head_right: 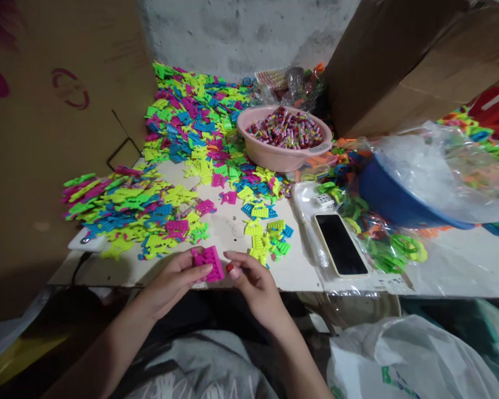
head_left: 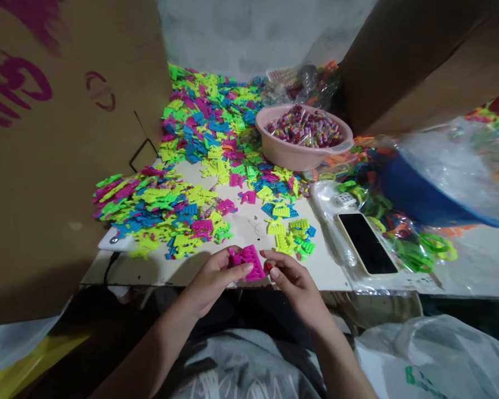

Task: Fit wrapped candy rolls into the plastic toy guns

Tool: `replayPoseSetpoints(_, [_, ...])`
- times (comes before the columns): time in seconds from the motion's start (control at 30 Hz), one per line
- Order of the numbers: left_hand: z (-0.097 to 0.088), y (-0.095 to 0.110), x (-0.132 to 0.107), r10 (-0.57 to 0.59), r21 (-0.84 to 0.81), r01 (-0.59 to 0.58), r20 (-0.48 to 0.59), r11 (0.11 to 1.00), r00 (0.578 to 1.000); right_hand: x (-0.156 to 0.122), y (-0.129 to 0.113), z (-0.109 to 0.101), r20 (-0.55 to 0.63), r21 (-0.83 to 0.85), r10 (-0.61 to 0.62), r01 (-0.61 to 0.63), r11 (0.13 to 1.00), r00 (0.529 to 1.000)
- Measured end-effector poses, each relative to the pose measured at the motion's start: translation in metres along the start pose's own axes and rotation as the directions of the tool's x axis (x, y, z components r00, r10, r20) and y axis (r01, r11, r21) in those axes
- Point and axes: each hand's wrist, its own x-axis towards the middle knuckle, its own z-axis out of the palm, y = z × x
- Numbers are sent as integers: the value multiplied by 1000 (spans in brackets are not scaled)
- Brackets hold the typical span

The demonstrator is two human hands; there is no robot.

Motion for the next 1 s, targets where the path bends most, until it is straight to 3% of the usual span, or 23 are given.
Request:
replayPoseSetpoints(0.2, [-3,-1,-6,-3,76,-3,80,997,997,-5,-2,5,91,99,-37,28,995,995])
replayPoseSetpoints(0.3, [-3,1,-9,-66,44,59,159,997,985,-8,-2,8,69,110,-97,89,990,993])
replayPoseSetpoints(0.4, [-3,4,-11,-89,16,88,160,996,983,-12,-1,13,26,82,-141,139,987,990])
replayPoseSetpoints(0.57, [-7,5,-14,-75,40,69,175,997,982,-15,-1,19,44,37,-204,202,979,978])
replayPoseSetpoints(0.73, [-10,8,-18,-4,182,-40,237,983,972,-18,1,21,63,54,-258,255,965,964])
replayPoseSetpoints(0.87, [-10,10,-24,-19,233,-48,278,971,961,-23,4,22,73,-71,-372,377,924,925])
replayPoseSetpoints(1.0, [-9,6,-32,-13,269,-49,221,962,975,-26,2,23,105,-302,-461,470,829,881])
